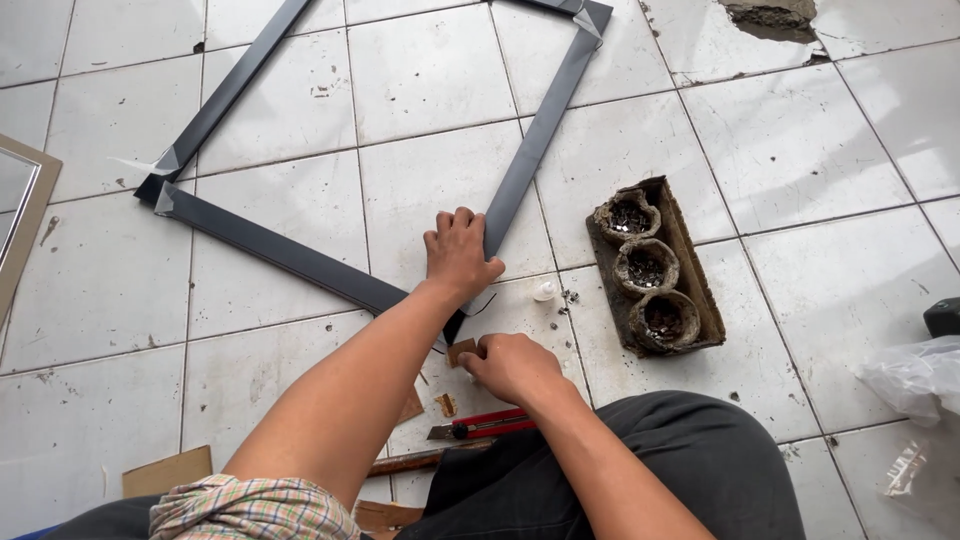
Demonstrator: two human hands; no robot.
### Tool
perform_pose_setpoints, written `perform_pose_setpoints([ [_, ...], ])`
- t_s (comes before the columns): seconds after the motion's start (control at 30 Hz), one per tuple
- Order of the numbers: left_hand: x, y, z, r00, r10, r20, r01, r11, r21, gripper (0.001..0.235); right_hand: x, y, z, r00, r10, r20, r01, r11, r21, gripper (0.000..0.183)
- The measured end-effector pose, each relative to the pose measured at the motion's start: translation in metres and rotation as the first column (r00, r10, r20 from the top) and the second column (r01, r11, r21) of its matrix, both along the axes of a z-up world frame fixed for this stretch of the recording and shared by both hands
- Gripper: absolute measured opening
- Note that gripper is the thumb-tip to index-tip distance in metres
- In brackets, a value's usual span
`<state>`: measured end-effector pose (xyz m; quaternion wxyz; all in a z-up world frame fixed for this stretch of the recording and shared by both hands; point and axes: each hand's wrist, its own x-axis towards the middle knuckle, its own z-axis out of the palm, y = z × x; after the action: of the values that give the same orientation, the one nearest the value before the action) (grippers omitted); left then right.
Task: Assembling a picture frame by applying glue to the mitered corners and securing them with tape.
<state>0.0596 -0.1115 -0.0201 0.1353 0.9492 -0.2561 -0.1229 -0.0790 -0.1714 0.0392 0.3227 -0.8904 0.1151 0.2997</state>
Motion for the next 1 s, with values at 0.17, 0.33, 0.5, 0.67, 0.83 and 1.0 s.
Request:
perform_pose_setpoints([
  [0.17,0.035,0.016,-0.003,0.999,-0.019,0.031,0.016,0.997,0.079,0.061,0.003,0.000,0.004,1.000,0.009,0.006,-0.010,0.999,0.031,0.036],
  [0.33,0.067,0.052,0.009,0.999,-0.015,0.043,0.006,0.980,0.201,0.059,0.003,-0.002,0.002,1.000,0.007,0.014,-0.008,0.998,0.055,0.033],
  [0.5,0.099,0.108,0.016,0.971,0.107,0.216,-0.192,0.885,0.425,0.045,0.009,0.004,0.012,0.987,0.043,-0.156,-0.056,0.995,-0.078,0.035],
  [0.67,0.120,0.141,0.001,0.926,0.279,0.255,-0.373,0.782,0.499,0.040,0.013,0.005,0.012,0.984,0.067,-0.167,-0.080,0.994,-0.074,0.035],
  [0.83,0.092,0.053,0.028,0.973,0.172,0.152,-0.208,0.938,0.276,0.066,0.013,0.007,0.016,0.979,0.089,-0.186,-0.101,0.993,-0.054,0.033],
  [1.0,0.095,-0.048,-0.009,0.968,0.156,-0.196,-0.172,0.983,-0.065,0.082,0.011,0.003,0.009,0.983,0.079,-0.167,-0.093,0.993,-0.076,0.031],
])
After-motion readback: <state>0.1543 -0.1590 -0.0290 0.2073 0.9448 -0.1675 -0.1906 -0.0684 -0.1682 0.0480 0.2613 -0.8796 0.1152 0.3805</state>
